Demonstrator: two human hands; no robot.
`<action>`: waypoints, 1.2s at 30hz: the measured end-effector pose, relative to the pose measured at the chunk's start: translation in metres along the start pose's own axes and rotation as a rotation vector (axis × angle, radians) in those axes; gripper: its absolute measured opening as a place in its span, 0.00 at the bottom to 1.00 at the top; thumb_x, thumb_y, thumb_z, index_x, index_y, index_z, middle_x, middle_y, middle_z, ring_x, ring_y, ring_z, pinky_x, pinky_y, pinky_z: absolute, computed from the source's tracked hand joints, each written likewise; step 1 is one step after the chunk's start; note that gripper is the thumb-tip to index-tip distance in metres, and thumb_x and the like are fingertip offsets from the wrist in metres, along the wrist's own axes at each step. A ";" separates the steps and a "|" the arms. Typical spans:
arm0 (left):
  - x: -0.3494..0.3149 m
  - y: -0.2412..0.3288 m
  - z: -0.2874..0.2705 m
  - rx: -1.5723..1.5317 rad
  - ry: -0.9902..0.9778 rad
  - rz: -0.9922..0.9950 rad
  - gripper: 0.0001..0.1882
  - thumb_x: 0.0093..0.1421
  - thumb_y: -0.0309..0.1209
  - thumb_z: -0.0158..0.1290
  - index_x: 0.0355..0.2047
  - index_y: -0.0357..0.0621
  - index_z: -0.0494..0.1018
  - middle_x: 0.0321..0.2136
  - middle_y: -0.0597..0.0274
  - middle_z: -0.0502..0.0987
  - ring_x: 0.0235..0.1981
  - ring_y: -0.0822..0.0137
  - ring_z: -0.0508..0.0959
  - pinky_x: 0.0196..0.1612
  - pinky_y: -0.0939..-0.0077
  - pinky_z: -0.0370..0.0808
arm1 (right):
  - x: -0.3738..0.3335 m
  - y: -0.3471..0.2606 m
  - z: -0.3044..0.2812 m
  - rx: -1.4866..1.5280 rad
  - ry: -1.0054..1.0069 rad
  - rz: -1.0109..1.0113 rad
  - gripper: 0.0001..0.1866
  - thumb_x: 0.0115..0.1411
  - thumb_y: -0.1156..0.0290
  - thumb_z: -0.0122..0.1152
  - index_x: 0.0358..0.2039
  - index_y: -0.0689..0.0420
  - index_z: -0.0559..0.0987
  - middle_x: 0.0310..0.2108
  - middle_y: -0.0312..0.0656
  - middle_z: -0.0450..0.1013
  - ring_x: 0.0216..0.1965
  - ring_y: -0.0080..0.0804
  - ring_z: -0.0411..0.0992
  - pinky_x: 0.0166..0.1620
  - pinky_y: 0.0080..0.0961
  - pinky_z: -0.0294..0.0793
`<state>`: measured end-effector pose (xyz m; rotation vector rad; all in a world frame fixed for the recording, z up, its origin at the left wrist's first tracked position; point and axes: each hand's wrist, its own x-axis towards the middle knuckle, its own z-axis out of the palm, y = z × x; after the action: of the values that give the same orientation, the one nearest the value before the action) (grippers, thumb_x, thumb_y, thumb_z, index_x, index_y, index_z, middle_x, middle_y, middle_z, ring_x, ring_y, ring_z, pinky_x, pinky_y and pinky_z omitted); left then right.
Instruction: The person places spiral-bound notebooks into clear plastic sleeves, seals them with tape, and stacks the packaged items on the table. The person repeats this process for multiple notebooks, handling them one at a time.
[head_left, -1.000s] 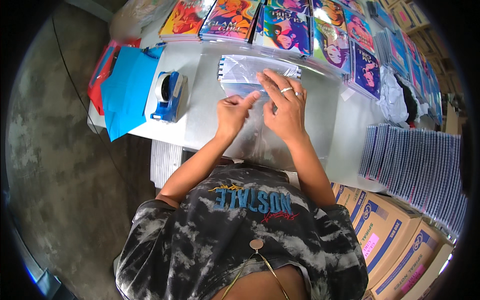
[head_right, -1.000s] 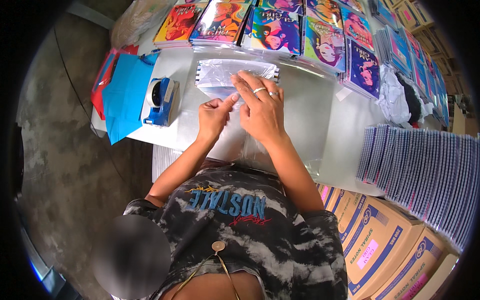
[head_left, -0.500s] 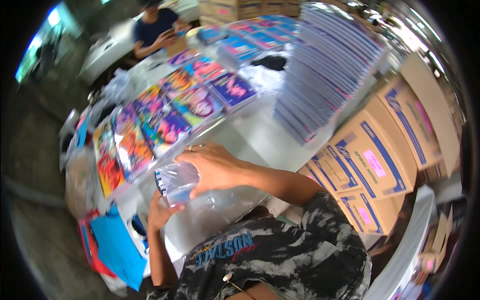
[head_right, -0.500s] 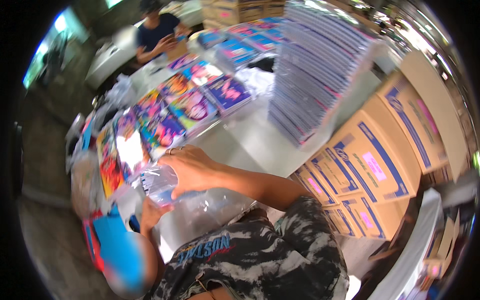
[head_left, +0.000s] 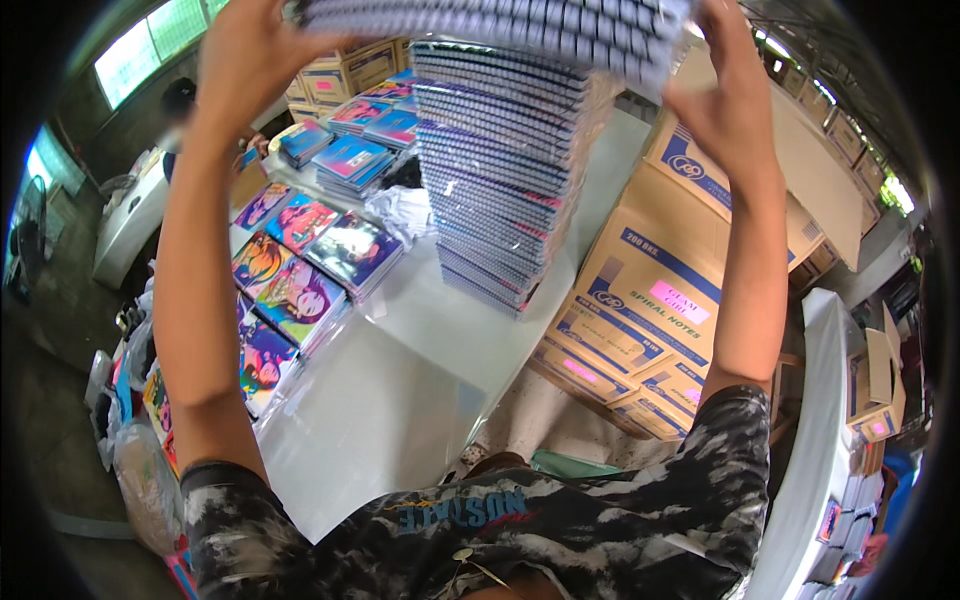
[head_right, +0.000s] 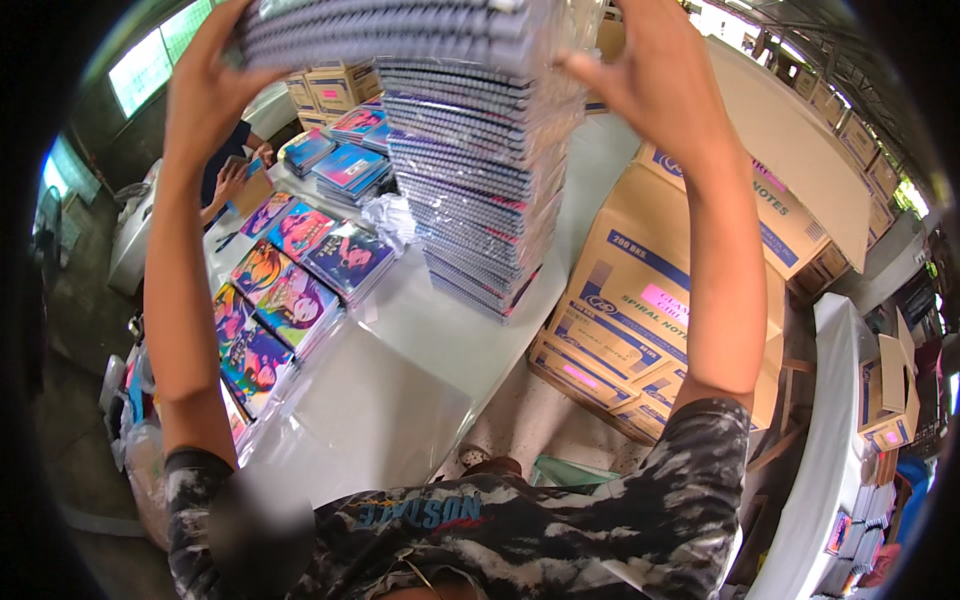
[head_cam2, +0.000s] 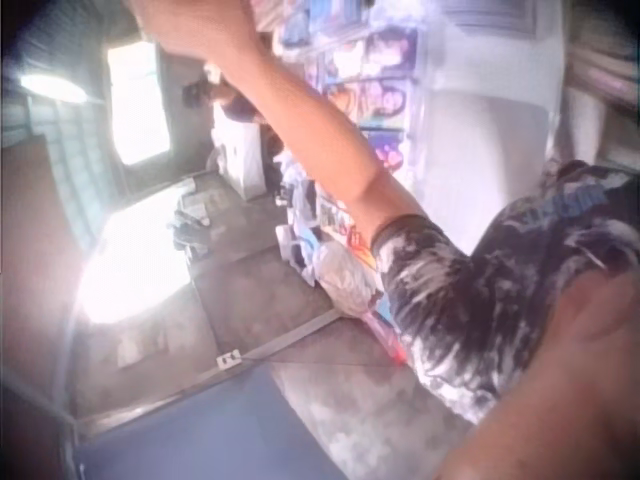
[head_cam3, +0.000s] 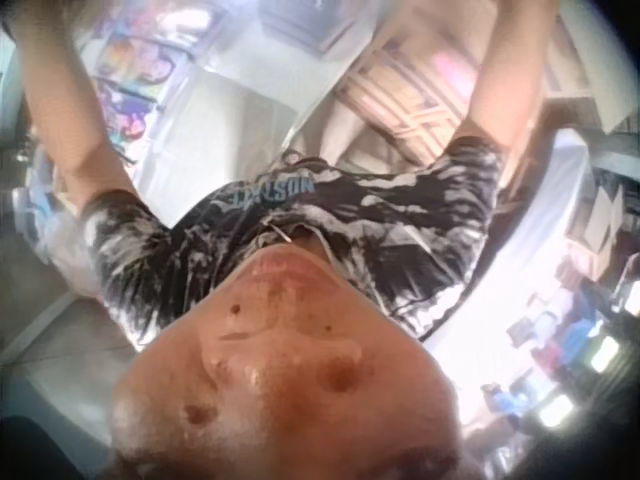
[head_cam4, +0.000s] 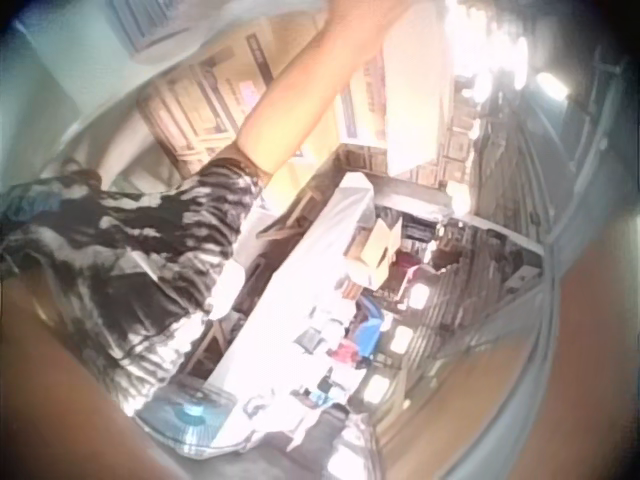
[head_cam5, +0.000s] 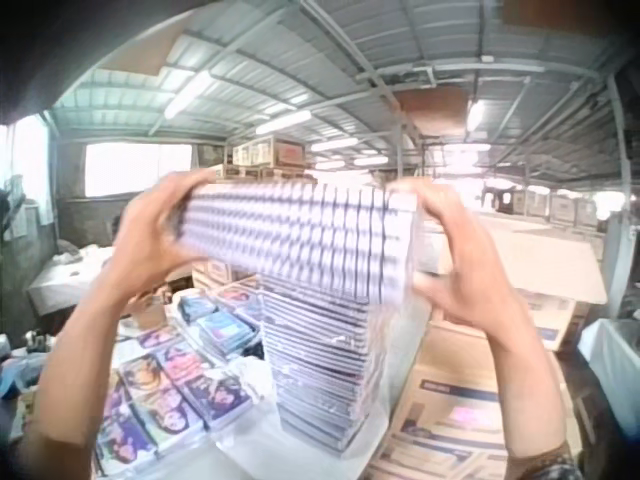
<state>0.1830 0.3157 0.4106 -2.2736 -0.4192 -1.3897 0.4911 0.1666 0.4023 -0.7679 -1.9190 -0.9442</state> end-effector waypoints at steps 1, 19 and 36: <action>0.018 0.000 0.017 -0.096 -0.033 -0.097 0.39 0.40 0.37 0.66 0.53 0.42 0.64 0.49 0.53 0.67 0.52 0.57 0.66 0.55 0.66 0.61 | 0.003 0.020 0.010 -0.023 0.014 0.038 0.34 0.41 0.80 0.63 0.52 0.59 0.64 0.50 0.50 0.65 0.54 0.41 0.62 0.57 0.30 0.60; -0.010 -0.004 0.192 -0.442 0.310 -0.424 0.34 0.51 0.45 0.56 0.54 0.43 0.58 0.46 0.51 0.66 0.48 0.60 0.66 0.52 0.68 0.62 | -0.033 0.053 0.093 0.248 0.143 0.370 0.27 0.45 0.63 0.62 0.44 0.61 0.66 0.40 0.47 0.65 0.44 0.40 0.64 0.49 0.31 0.62; -0.384 0.162 0.294 -0.976 -0.237 -1.085 0.74 0.30 0.47 0.70 0.60 0.31 0.25 0.60 0.33 0.32 0.63 0.43 0.37 0.63 0.57 0.41 | -0.012 -0.003 0.114 -0.668 -0.078 0.165 0.34 0.36 0.63 0.71 0.47 0.52 0.72 0.42 0.43 0.67 0.45 0.43 0.61 0.50 0.35 0.61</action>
<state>0.3102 0.3174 -0.0838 -3.1886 -1.4837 -2.1368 0.4469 0.2581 0.3500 -1.3355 -1.5650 -1.4874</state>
